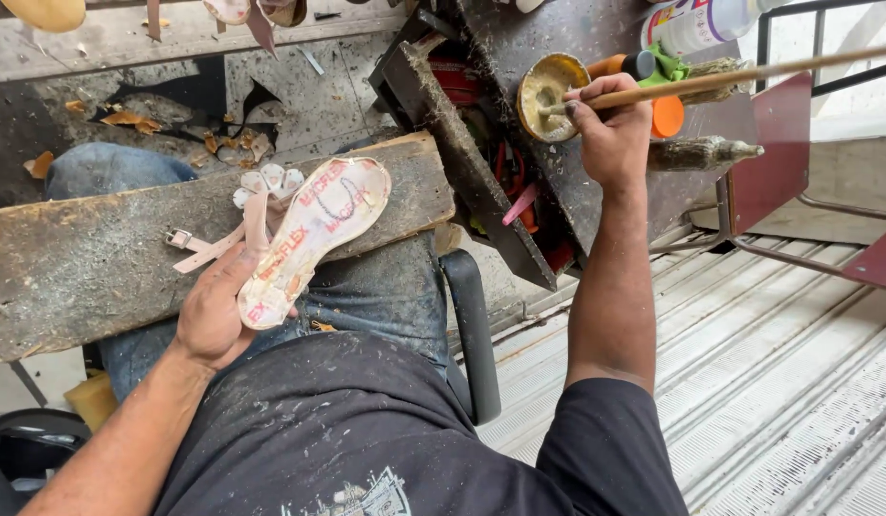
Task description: Apply adhesive to a shoe sole and use a hand tool to mark or trim it at a repair bench.
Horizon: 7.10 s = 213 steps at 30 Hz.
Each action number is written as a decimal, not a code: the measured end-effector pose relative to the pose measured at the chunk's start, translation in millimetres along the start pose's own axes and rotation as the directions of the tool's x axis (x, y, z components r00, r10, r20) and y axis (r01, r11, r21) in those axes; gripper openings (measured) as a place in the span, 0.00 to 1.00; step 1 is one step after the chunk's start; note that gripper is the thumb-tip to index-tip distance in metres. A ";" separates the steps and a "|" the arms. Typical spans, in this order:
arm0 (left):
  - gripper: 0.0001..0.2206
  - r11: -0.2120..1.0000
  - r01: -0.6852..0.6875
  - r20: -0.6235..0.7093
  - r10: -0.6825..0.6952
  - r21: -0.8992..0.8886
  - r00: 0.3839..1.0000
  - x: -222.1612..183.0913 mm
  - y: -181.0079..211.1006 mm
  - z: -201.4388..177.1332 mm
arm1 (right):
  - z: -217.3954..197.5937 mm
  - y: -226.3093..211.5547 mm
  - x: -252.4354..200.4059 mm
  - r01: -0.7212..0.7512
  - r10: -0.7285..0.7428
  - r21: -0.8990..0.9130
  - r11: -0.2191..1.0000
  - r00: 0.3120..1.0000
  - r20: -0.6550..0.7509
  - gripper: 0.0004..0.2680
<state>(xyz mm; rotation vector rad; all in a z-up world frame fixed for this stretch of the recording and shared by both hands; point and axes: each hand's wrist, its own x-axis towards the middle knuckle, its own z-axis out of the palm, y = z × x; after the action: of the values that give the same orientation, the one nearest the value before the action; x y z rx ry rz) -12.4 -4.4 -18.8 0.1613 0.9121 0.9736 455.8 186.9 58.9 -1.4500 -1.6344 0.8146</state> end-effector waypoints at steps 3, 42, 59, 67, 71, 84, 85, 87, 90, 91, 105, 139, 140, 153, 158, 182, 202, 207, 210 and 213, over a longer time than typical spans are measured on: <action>0.21 1.000 0.009 0.028 -0.009 0.023 1.000 -1.4 5.5 4.5 | 4.6 -19.9 5.2 -0.094 0.088 -0.157 0.983 0.995 -0.045 0.08; 0.12 0.991 -0.100 -0.047 0.105 0.089 0.993 -11.9 19.2 36.2 | 27.3 10.6 -7.1 0.184 -0.226 -0.158 0.970 0.923 -0.313 0.07; 0.13 0.992 -0.081 -0.039 0.085 0.101 0.996 -12.0 20.2 35.4 | 22.5 -0.2 -5.7 0.049 -0.198 -0.290 0.956 0.837 -0.511 0.06; 0.12 0.992 -0.067 -0.029 0.071 0.109 0.997 -16.1 26.3 43.4 | 34.5 9.9 -5.5 -0.114 -0.100 -0.417 0.902 0.884 -0.457 0.08; 0.12 0.994 -0.069 -0.047 0.073 0.082 0.996 -9.3 16.7 33.0 | 34.1 10.0 4.3 -0.089 -0.011 -0.150 0.985 0.826 -0.564 0.07; 0.13 0.991 -0.087 -0.105 0.076 -0.099 0.992 -18.2 8.2 33.2 | 119.9 -100.5 -70.0 0.349 -0.254 0.123 0.929 0.842 -0.475 0.06; 0.13 0.992 -0.083 -0.115 0.072 -0.095 0.991 -21.0 6.2 31.1 | 139.5 -93.2 -82.4 0.341 -0.243 0.131 0.931 0.846 -0.474 0.06; 0.13 0.993 -0.088 -0.102 0.080 -0.083 0.992 -18.8 3.7 29.9 | 174.7 -78.8 -102.9 0.219 -0.213 0.314 0.924 0.976 -0.053 0.05; 0.13 0.995 -0.074 -0.094 0.067 -0.071 0.993 -19.5 9.4 32.2 | 205.8 -58.6 -119.8 0.275 -0.267 0.118 0.954 0.960 -0.082 0.05; 0.13 0.995 -0.073 -0.096 0.066 -0.072 0.993 -19.7 10.3 33.0 | 211.9 -46.8 -132.5 0.273 -0.264 0.119 0.955 0.961 -0.081 0.05; 0.13 0.997 -0.074 -0.065 0.075 0.022 0.995 -26.1 20.0 44.5 | 201.9 -22.2 -108.9 0.237 -0.194 0.345 0.908 0.969 -0.156 0.06; 0.13 0.964 -0.150 -0.025 0.148 -0.219 0.989 -42.2 49.2 39.4 | 195.0 -71.1 -125.1 -0.054 -0.119 0.652 0.756 0.969 0.218 0.07; 0.16 0.958 -0.150 0.087 0.176 -0.246 0.981 -52.4 65.6 39.0 | 195.4 -60.7 -123.3 -0.086 -0.088 0.719 0.689 0.976 0.201 0.07; 0.17 0.909 -0.413 -0.198 0.414 0.044 0.889 -1.4 166.8 -46.8 | 223.6 -29.9 -138.5 -0.279 -0.016 0.747 0.603 0.932 0.362 0.08; 0.15 0.937 -0.336 -0.255 0.350 0.100 0.901 95.3 170.1 -73.3 | 222.9 -32.8 -140.4 -0.288 0.008 0.734 0.615 0.933 0.359 0.08; 0.16 0.452 0.291 -0.368 0.090 0.843 0.925 166.1 234.8 -6.2 | 220.2 -66.9 -109.1 -0.369 0.063 0.577 0.729 0.875 0.481 0.05; 0.52 -0.537 -0.277 0.458 0.236 0.797 0.857 24.1 74.8 -10.0 | 161.7 -175.2 -60.8 0.241 -0.379 0.573 0.784 0.916 0.133 0.13; 0.58 -0.650 -0.045 0.153 0.111 0.759 0.982 48.1 55.5 -23.3 | 70.7 -106.2 -82.1 0.273 -0.253 0.236 0.933 0.961 -0.110 0.08; 0.58 -0.666 -0.064 0.209 0.141 0.743 0.968 53.8 46.0 -38.7 | 31.9 -77.0 -96.0 0.039 -0.149 -0.469 0.882 0.969 -0.200 0.08; 0.57 -0.688 -0.075 0.218 0.123 0.722 0.968 54.3 47.3 -38.6 | 19.8 -36.9 -85.8 -0.124 -0.018 -0.689 0.714 0.981 -0.196 0.10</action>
<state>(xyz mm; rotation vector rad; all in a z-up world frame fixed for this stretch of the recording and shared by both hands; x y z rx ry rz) -58.2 54.7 -51.9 2.2303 1.6350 -0.3038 423.7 97.5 69.1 -2.0249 -1.8483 0.0280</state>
